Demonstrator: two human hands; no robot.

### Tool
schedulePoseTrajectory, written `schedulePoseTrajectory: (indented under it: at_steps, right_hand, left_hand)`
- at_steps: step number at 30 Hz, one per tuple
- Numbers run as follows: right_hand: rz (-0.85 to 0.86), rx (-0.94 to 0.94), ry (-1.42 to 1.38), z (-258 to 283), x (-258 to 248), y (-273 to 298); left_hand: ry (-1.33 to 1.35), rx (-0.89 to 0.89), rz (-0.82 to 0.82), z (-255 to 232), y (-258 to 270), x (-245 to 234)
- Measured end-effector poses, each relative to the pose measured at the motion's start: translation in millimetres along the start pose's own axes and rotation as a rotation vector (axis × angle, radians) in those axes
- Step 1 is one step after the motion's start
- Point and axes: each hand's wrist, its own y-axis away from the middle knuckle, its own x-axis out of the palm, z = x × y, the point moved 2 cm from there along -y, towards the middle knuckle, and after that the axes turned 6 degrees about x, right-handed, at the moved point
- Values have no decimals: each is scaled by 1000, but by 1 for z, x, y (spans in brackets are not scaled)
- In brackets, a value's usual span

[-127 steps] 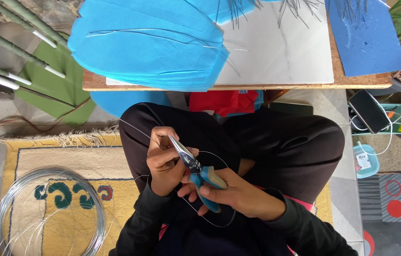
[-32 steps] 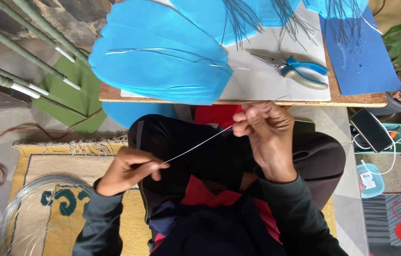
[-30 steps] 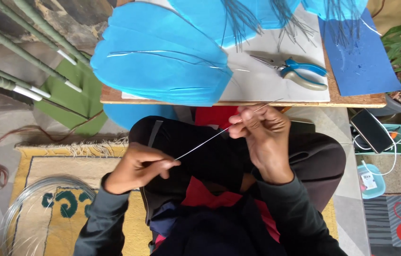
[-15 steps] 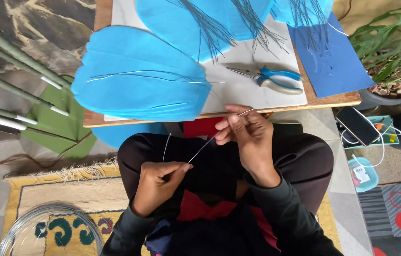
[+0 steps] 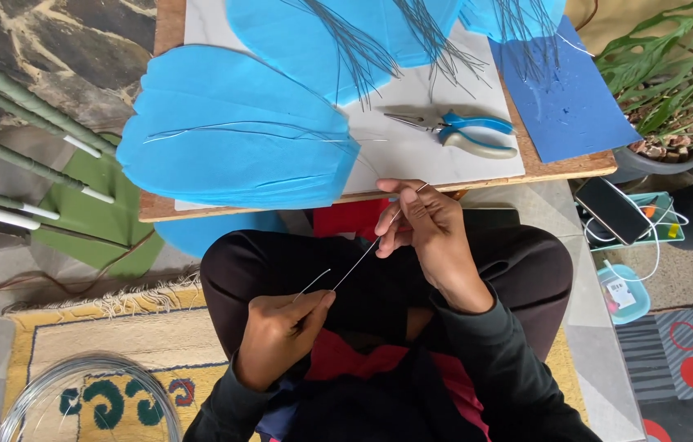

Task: The person is cutting individual lengths of wire from a large coil using pliers and organizing them on blue foam pieces.

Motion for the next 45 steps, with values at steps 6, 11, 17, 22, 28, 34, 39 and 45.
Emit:
schedulePoseTrajectory:
  at_steps: [6, 11, 17, 22, 28, 34, 39, 45]
  right_hand:
    - [4, 19, 131, -1, -2, 1]
    - [-13, -19, 206, -1, -3, 1]
    - [59, -80, 87, -3, 6, 0]
    - [121, -111, 139, -7, 11, -1]
    - [205, -193, 226, 7, 25, -3]
    - [274, -211, 230, 7, 30, -12]
    - [267, -215, 201, 6, 32, -15]
    - [150, -299, 220, 19, 27, -18]
  left_hand:
    - [-62, 17, 45, 1, 3, 0]
    - [54, -121, 83, 4, -1, 3]
    - [232, -236, -38, 27, -19, -13]
    - [237, -48, -13, 25, -35, -5]
    - [375, 49, 94, 13, -53, 0]
    - [577, 50, 325, 23, -53, 3]
    - [709, -11, 344, 27, -50, 10]
    - [443, 160, -54, 6, -52, -4]
